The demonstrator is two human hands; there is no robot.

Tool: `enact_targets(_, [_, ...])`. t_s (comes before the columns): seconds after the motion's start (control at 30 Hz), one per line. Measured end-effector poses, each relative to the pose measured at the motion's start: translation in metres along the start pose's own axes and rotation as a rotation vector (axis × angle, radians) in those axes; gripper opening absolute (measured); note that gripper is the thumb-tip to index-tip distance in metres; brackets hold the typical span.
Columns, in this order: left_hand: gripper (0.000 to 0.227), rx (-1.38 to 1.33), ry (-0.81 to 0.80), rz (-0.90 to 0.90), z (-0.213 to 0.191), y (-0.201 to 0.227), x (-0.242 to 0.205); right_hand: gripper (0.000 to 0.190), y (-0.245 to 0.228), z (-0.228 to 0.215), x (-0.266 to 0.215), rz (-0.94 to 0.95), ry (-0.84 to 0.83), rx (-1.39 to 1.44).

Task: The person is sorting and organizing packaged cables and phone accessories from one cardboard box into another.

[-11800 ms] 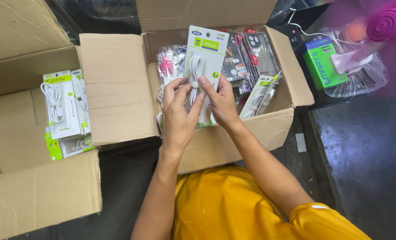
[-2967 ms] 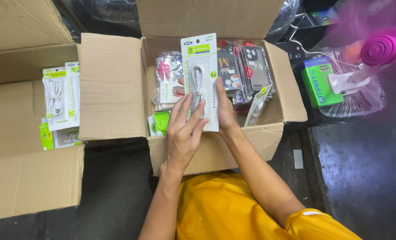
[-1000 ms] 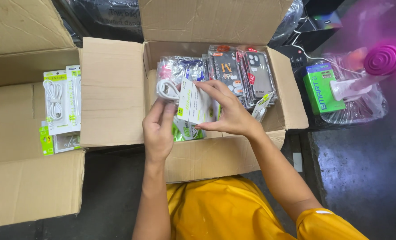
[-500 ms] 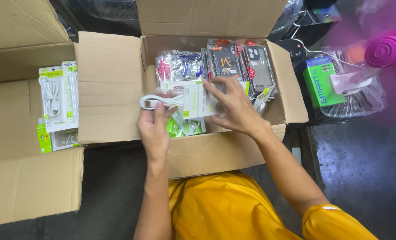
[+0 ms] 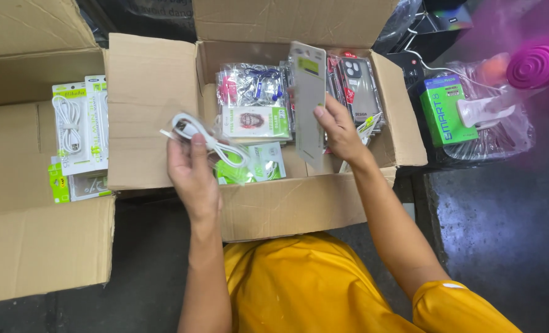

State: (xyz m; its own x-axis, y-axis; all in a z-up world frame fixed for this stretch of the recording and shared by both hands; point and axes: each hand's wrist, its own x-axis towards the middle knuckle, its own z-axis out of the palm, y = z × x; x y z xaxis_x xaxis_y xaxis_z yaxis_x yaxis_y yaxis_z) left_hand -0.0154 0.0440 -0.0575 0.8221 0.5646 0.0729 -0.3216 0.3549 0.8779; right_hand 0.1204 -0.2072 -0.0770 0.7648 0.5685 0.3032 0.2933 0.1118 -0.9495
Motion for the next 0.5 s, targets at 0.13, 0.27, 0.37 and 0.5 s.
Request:
enact_targets(0.13, [0.048, 0.108, -0.078, 0.036, 0.036, 0.018, -0.003, 0.049, 0.042, 0.019, -0.001, 0.303, 0.179, 0.136])
enact_targets(0.27, [0.045, 0.378, -0.229, 0.154, 0.046, 0.019, -0.01, 0.051, 0.032, 0.052, 0.007, 0.349, 0.213, 0.249])
enact_targets(0.37, [0.046, 0.707, -0.26, 0.315, 0.055, 0.027, -0.011, 0.054, 0.02, 0.073, 0.005, 0.327, 0.133, 0.474])
enact_targets(0.5, [0.043, 0.889, -0.237, 0.492, 0.061, 0.026, -0.008, 0.057, 0.024, 0.087, -0.003, 0.384, 0.225, 0.631])
